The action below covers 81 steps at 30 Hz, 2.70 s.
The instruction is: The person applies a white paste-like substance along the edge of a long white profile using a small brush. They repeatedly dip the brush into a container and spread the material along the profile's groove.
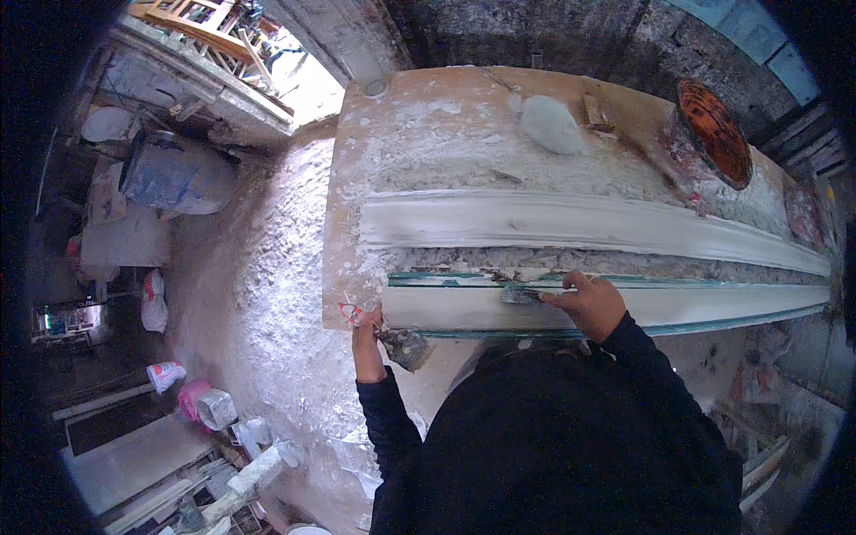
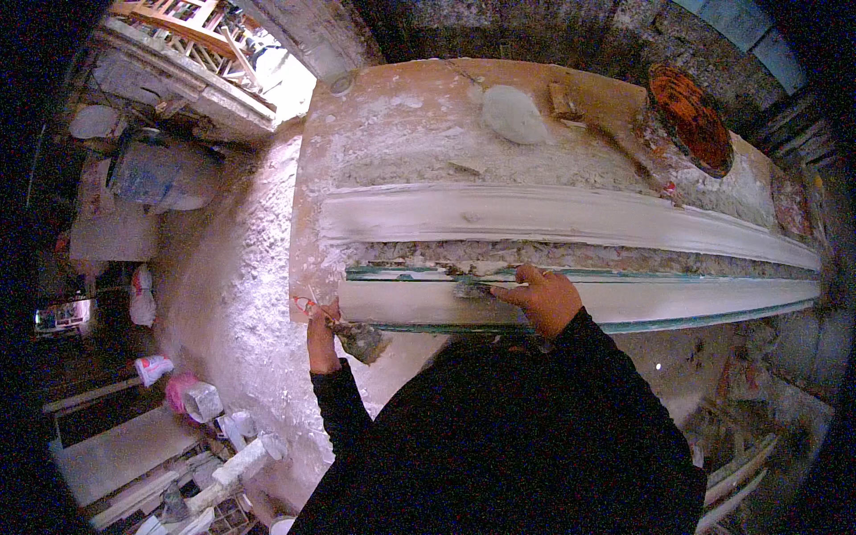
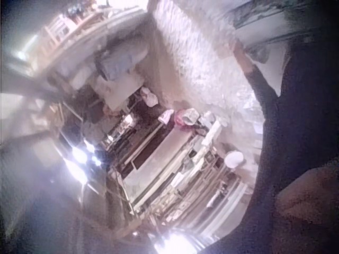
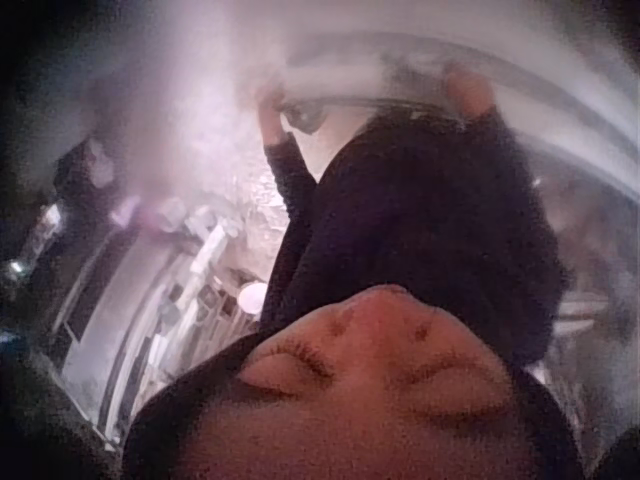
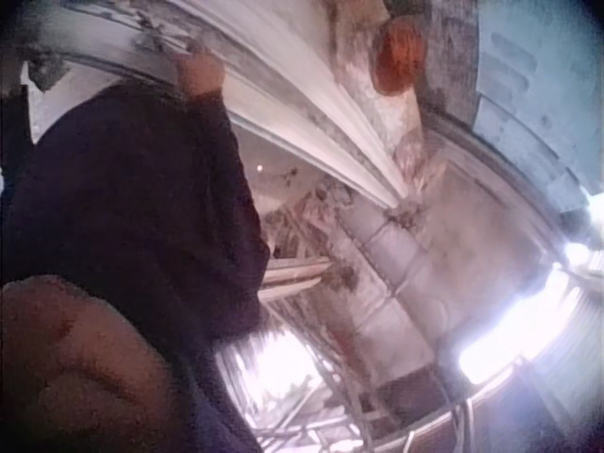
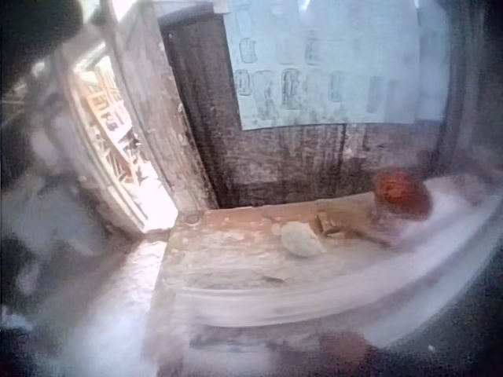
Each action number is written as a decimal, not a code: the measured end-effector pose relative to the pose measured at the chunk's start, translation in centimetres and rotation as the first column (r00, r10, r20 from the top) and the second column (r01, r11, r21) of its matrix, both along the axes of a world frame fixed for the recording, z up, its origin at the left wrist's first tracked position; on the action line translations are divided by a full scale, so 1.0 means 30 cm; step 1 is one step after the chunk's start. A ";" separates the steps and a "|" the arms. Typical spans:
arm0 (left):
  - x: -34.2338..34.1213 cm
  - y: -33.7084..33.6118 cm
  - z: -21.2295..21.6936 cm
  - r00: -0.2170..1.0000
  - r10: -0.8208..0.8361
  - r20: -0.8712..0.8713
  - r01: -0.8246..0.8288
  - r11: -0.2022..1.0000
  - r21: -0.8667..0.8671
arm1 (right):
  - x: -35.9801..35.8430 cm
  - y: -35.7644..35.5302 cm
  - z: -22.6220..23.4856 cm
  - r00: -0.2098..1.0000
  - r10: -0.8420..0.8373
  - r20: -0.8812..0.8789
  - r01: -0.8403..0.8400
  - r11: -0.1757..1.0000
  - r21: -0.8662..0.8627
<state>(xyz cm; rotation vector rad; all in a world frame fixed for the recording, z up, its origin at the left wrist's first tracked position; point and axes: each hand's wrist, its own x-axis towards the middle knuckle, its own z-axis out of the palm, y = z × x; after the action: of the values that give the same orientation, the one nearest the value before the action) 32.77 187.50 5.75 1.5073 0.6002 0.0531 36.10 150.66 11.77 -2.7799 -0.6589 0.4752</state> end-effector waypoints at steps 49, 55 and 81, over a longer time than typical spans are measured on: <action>-0.019 -1.569 0.113 0.923 -0.246 0.296 0.367 0.795 -0.483 | -0.561 -1.713 0.140 0.699 -0.715 -0.009 0.698 0.685 -0.210; -0.108 -1.959 0.014 0.960 -0.236 0.152 0.277 0.884 -0.376 | -0.577 -2.091 0.075 0.576 -0.806 0.134 0.813 0.549 -0.194; -0.040 -1.205 -0.054 0.855 0.297 0.424 -0.444 0.842 0.306 | -0.369 -1.893 0.002 0.788 -0.605 0.117 0.586 0.794 0.158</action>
<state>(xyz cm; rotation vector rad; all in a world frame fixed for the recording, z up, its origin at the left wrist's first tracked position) 31.58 151.36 4.12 1.6885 0.5998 0.7908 25.03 93.86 11.82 -2.7258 0.1908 0.0705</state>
